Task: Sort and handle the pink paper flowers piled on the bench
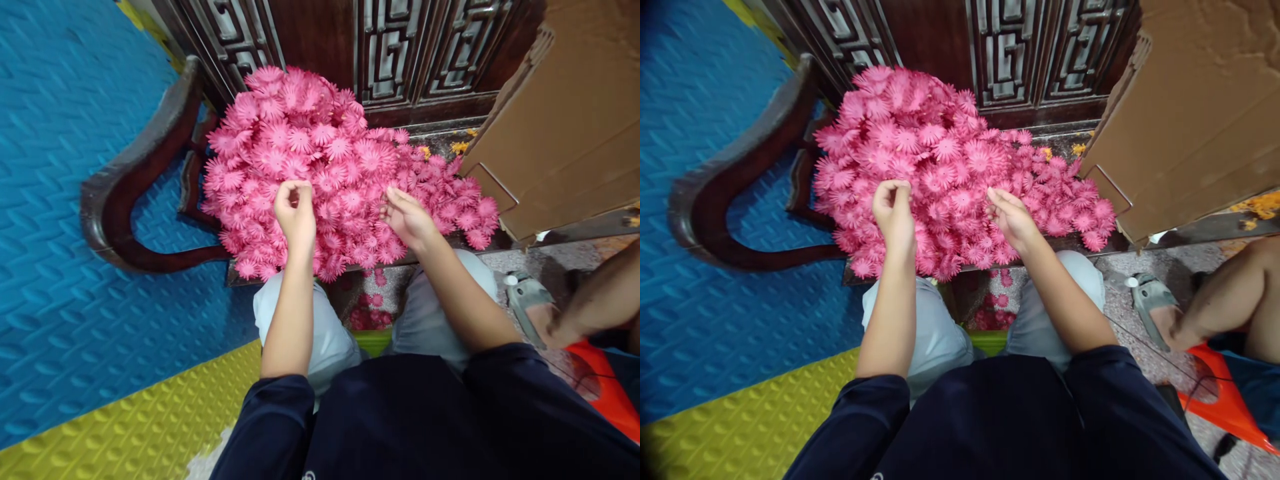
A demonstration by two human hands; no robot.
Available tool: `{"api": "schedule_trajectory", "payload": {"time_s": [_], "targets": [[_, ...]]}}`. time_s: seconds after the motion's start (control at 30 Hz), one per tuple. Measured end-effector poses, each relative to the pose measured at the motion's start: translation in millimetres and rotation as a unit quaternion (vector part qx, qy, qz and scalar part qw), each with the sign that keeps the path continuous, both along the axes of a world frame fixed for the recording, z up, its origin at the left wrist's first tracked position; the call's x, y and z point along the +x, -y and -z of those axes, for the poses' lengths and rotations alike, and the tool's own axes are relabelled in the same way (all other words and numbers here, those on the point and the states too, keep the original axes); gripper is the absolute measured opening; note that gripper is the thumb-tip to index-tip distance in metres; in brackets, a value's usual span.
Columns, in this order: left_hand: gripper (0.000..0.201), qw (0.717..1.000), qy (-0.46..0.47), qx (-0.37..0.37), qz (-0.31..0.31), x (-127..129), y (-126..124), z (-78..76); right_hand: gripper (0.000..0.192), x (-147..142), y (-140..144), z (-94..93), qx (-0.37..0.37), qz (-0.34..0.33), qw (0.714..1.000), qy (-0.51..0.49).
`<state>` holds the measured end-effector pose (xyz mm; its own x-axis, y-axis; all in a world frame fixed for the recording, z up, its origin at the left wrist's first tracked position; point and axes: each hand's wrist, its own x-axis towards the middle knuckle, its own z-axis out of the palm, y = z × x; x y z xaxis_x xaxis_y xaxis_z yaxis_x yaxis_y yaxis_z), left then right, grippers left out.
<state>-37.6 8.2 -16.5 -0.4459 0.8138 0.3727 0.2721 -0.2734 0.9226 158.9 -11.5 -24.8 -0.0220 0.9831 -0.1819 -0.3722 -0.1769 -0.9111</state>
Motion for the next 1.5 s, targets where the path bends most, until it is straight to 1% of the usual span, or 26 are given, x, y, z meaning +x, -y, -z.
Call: {"api": "schedule_trajectory", "payload": {"time_s": [0.07,0.13,0.2,0.27,0.33,0.4,0.5,0.57,0.7,0.77,0.9,1.1,1.17,1.27,1.33,1.43,1.5], "targets": [[0.014,0.999,-0.018,0.021,-0.017,8.4,5.7,-2.9,0.043,-1.8,1.0,-0.2,-0.01,0.002,1.0,-0.013],[0.012,0.997,-0.034,0.033,-0.059,10.0,8.6,-5.6,0.041,-2.4,1.5,-0.6,-0.015,-0.005,1.0,-0.025],[0.011,0.993,-0.056,0.03,-0.099,5.0,7.6,-6.7,0.039,-2.4,1.7,-1.2,-0.016,-0.012,0.999,-0.028],[0.011,0.989,-0.08,0.018,-0.125,-3.0,3.4,-5.6,0.038,-2.6,1.8,-1.7,-0.018,-0.012,0.999,-0.024],[0.01,0.988,-0.091,0.003,-0.126,-9.4,-1.9,-2.5,0.038,-3.1,1.9,-1.8,-0.021,-0.011,1.0,-0.02],[0.011,0.991,-0.078,-0.004,-0.108,-11.7,-6.1,1.2,0.039,-3.5,1.9,-1.6,-0.019,-0.013,1.0,-0.015],[0.012,0.996,-0.056,-0.002,-0.077,-8.6,-8.1,4.9,0.038,-3.1,1.6,-1.4,-0.011,-0.02,1.0,-0.001],[0.013,0.996,-0.053,0.0,-0.066,-5.2,-6.9,5.2,0.037,-2.4,1.4,-1.7,-0.011,-0.02,1.0,-0.001],[0.016,0.997,-0.045,0.01,-0.057,-1.6,-3.0,2.5,0.038,-1.9,0.8,-1.5,-0.034,-0.011,0.999,-0.034],[0.018,0.997,-0.047,0.015,-0.055,-1.1,-1.6,0.9,0.036,-2.1,0.3,0.4,-0.041,-0.014,0.999,-0.031],[0.019,0.995,-0.068,0.013,-0.071,-0.1,-0.1,-1.6,0.031,-2.8,-0.7,6.2,-0.041,-0.021,0.999,-0.015],[0.016,0.994,-0.074,0.006,-0.084,2.4,3.5,-5.7,0.023,-7.0,0.9,5.2,-0.074,0.012,0.995,-0.063],[0.016,0.989,-0.087,-0.012,-0.116,1.1,5.3,-8.9,0.021,-10.1,2.3,3.0,-0.088,0.02,0.994,-0.067],[0.014,0.967,-0.144,-0.048,-0.203,-4.8,6.2,-13.2,0.019,-14.0,4.4,1.2,-0.105,0.024,0.992,-0.066],[0.015,0.953,-0.185,-0.071,-0.227,-8.8,5.4,-13.8,0.019,-15.1,5.2,1.1,-0.108,0.02,0.992,-0.066],[0.021,0.953,-0.215,-0.069,-0.202,-8.0,5.3,-11.9,0.02,-14.7,5.4,1.6,-0.099,0.014,0.994,-0.05],[0.018,0.962,-0.226,-0.034,-0.153,-1.3,7.9,-10.6,0.023,-14.2,5.2,1.7,-0.091,0.014,0.995,-0.036]]}}
